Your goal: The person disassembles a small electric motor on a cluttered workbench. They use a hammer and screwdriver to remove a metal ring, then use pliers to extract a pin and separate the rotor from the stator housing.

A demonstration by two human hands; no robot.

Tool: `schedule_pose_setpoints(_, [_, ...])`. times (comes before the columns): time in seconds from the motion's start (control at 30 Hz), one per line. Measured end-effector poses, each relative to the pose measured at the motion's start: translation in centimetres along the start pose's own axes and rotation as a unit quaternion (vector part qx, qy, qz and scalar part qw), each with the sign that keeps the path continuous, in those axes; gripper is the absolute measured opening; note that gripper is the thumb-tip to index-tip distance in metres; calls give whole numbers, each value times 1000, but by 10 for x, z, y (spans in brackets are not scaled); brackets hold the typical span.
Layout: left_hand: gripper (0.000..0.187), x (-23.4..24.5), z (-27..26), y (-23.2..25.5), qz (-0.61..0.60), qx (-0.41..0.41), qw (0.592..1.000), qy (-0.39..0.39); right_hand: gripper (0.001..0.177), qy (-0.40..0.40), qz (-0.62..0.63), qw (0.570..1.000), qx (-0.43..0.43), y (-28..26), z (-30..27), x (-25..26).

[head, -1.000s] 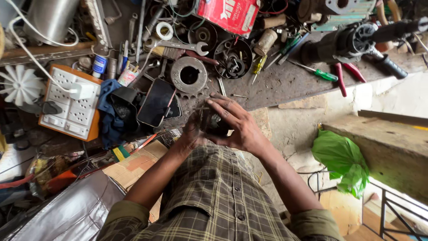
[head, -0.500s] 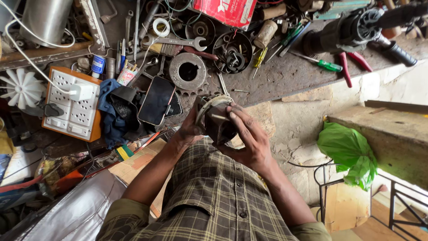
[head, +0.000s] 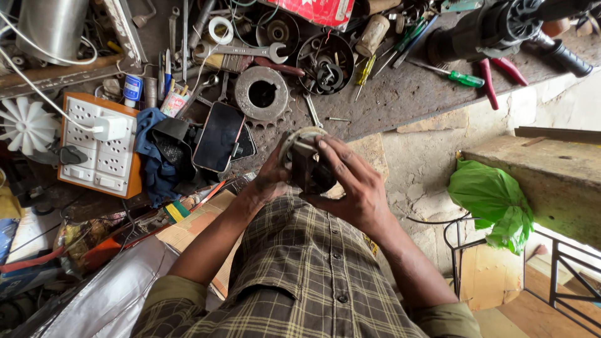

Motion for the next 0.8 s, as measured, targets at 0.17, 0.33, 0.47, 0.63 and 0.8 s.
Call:
schedule_pose_setpoints(0.17, [97, -5, 9, -2, -126, -21, 990, -56, 74, 40, 168, 984, -44, 14, 5, 0])
schedule_pose_setpoints(0.33, [93, -12, 6, 9, -105, -22, 991, -77, 19, 167, 158, 961, -152, 14, 3, 13])
schedule_pose_setpoints(0.47, [92, -14, 6, 15, -123, -24, 985, -116, 19, 209, 39, 975, -70, -10, -3, 38])
schedule_pose_setpoints(0.63, [98, -6, 1, 18, -108, -7, 991, -76, 23, 131, -23, 990, 42, -26, 11, 44])
schedule_pose_setpoints(0.8, [110, -6, -1, 22, 10, -5, 998, -67, 18, 108, -40, 992, 57, -31, 21, 47])
Point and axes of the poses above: each hand's wrist, its own z-axis towards the middle knuckle, its own x-axis out of the back of the hand, y = z × x, the point moved 2 cm from there along z, towards the middle knuckle
